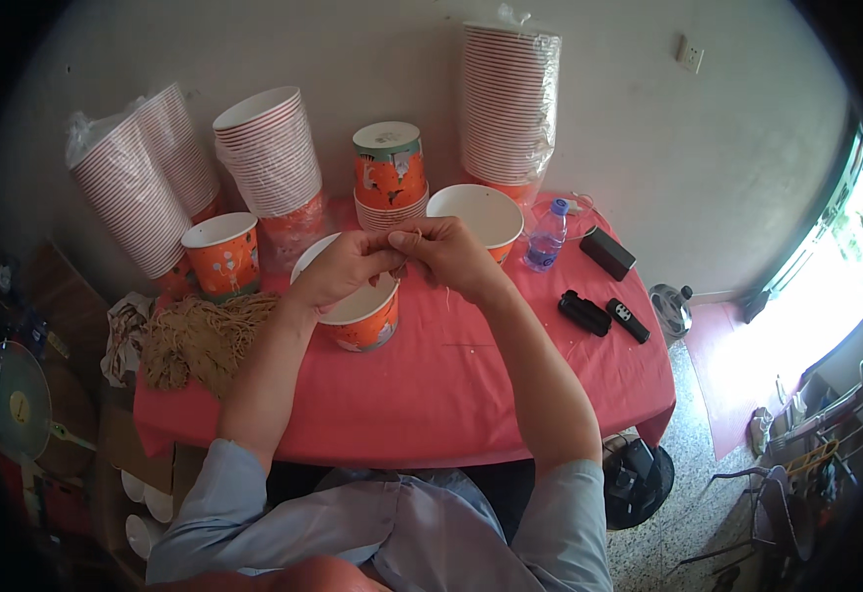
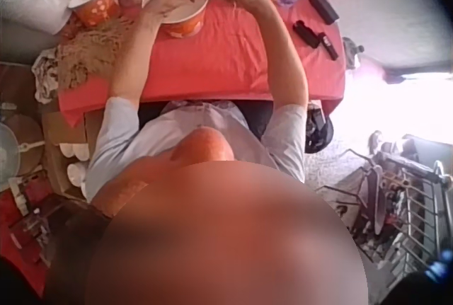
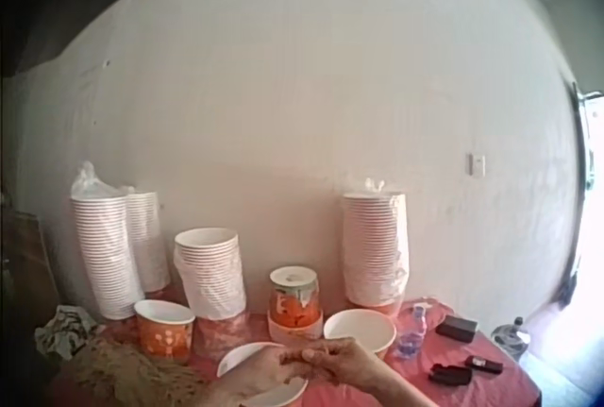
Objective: Tying pieces of string or elastic bands around the rims of paper bowls.
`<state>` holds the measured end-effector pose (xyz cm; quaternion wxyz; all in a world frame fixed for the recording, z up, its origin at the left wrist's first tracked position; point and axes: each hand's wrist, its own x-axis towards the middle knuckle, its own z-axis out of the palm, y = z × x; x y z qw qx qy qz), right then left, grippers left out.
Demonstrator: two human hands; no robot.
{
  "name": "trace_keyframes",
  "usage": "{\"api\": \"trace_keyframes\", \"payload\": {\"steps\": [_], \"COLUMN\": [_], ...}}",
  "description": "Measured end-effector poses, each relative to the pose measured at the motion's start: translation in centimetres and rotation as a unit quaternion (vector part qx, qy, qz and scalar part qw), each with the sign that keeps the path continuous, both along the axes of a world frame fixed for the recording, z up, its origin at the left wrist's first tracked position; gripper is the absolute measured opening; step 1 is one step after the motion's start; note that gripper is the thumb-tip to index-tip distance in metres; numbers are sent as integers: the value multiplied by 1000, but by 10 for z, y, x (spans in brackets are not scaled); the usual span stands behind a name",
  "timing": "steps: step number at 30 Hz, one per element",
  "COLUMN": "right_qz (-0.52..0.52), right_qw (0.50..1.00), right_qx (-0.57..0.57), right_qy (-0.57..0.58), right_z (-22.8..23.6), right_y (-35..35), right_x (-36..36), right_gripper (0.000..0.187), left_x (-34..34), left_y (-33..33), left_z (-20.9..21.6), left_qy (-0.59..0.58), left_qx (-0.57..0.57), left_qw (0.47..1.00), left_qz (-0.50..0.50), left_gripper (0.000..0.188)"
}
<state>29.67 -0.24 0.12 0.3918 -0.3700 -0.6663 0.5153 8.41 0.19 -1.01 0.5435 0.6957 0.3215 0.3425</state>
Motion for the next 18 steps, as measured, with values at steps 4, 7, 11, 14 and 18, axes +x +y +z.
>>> {"api": "trace_keyframes", "payload": {"steps": [4,7,11,14,18], "right_qz": [18,-37,-34,16,35], "right_qw": [1000,994,964,964,963], "right_qx": [4,5,53,91,162], "right_qy": [-14,-107,-259,-250,-211], "right_z": [6,12,48,70,69], "right_y": [1,-8,-27,-25,11], "right_x": [8,21,45,40,14], "right_gripper": [26,34,29,26,25], "left_x": [-5,-18,-9,0,0], "left_y": [8,12,8,1,-3], "left_z": [-7,-11,-4,-3,-6], "left_qy": [-24,-59,-17,43,42], "left_qx": [-11,-72,-43,34,84], "left_qw": [999,994,996,997,995], "left_qz": [35,58,81,61,-21], "left_gripper": [23,20,23,26,24]}}
